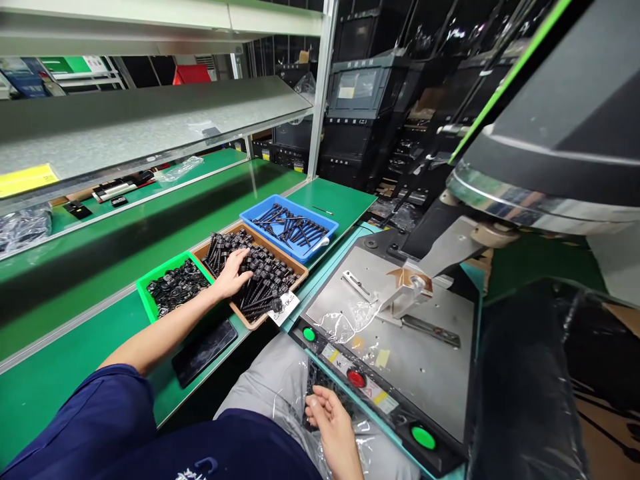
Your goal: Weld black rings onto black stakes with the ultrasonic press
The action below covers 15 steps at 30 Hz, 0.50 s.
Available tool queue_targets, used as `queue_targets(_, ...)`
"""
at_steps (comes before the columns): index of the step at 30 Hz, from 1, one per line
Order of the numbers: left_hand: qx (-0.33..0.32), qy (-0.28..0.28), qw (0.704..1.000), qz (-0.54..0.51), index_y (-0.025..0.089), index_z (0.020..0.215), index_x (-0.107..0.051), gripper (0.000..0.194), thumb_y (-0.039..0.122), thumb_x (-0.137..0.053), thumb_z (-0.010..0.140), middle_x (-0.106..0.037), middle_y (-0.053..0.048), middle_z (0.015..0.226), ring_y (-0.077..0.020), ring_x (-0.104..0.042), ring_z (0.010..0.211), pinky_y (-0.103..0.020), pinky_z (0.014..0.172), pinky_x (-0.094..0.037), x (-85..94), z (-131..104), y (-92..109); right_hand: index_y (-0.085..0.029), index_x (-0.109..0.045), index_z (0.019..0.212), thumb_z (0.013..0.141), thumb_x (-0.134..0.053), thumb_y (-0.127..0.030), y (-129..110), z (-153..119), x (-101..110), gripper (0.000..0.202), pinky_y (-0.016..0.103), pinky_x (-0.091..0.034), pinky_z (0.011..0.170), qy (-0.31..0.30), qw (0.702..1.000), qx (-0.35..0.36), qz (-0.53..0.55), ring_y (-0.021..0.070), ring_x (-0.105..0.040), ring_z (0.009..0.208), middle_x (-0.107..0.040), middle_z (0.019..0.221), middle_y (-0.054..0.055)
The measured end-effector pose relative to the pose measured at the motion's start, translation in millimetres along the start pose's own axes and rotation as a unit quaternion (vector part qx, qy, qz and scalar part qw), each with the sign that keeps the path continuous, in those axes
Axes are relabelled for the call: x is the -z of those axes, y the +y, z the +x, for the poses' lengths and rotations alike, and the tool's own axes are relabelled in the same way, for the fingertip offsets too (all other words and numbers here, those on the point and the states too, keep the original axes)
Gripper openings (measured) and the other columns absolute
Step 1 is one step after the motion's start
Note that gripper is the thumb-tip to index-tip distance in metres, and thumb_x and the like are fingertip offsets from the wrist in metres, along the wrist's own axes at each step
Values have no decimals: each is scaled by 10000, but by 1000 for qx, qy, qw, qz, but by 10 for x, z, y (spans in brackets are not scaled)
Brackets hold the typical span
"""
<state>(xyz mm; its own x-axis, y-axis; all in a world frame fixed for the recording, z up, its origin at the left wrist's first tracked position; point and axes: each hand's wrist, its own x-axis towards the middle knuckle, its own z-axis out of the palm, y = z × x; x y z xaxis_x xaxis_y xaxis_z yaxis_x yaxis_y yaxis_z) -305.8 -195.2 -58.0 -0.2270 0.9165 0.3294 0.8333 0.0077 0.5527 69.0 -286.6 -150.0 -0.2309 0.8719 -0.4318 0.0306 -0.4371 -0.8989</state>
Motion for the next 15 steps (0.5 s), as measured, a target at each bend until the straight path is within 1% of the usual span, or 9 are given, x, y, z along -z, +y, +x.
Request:
queue_targets(2,23,16,1000,11,213,1490,-267,750,358,-575,822,-295,-159,1490,-316,-244,1418,-541,1155,-217,1,2,-2,-161,-642,986,649,-736,-651,-7,21,31,603,333,-509,651,5,1000,8,0,226,-660,721,-709,837,82)
queue_targets(4,65,49,996,21,200,1510,-212,818,437,-588,823,-243,-177,1527,-342,-178,1445,-565,1160,-180,6,19,-20,-161,-630,1008,664,-733,-642,-24,58,77,600,340,-519,668,1,1000,16,-2,230,-668,735,-712,859,90)
queue_targets(6,111,79,990,24,178,1508,-218,836,495,-580,823,-214,-184,1546,-350,-141,1457,-556,1170,-162,11,41,-53,-158,-619,1019,665,-736,-638,-51,103,106,608,354,-533,691,-17,1000,16,-8,242,-677,762,-711,885,101)
queue_targets(8,147,94,984,22,152,1493,-257,819,528,-556,830,-219,-190,1547,-346,-148,1459,-528,1180,-167,18,61,-87,-153,-616,1016,671,-732,-633,-95,147,78,603,370,-547,713,-42,999,18,-23,253,-680,789,-705,904,111)
queue_targets(10,164,101,981,22,124,1476,-292,804,542,-539,835,-242,-201,1539,-336,-179,1455,-498,1186,-180,36,77,-115,-148,-617,1011,717,-702,-610,-169,188,-32,554,380,-559,724,-76,995,35,-48,253,-680,801,-693,904,112)
queue_targets(12,171,110,979,31,99,1465,-310,800,547,-524,839,-254,-213,1535,-329,-199,1450,-479,1189,-187,78,98,-145,-150,-610,1041,797,-642,-562,-284,234,-220,480,386,-568,737,-118,987,74,-81,247,-678,823,-682,921,113)
queue_targets(13,174,117,977,38,87,1463,-312,797,547,-513,843,-254,-218,1535,-327,-200,1450,-474,1190,-186,113,114,-169,-153,-602,1071,833,-607,-534,-357,263,-332,450,391,-571,741,-131,980,105,-104,246,-676,838,-678,943,117)
queue_targets(14,179,125,975,47,76,1462,-311,794,544,-499,850,-250,-223,1537,-327,-198,1451,-470,1191,-183,157,134,-203,-157,-592,1108,863,-575,-507,-436,295,-449,428,399,-573,752,-131,971,147,-133,246,-672,860,-673,981,126)
queue_targets(15,189,136,971,57,63,1461,-309,787,536,-484,857,-244,-229,1539,-328,-192,1453,-468,1191,-179,210,159,-249,-160,-580,1150,884,-550,-482,-518,333,-567,419,416,-569,779,-113,958,203,-168,253,-663,905,-661,1039,140)
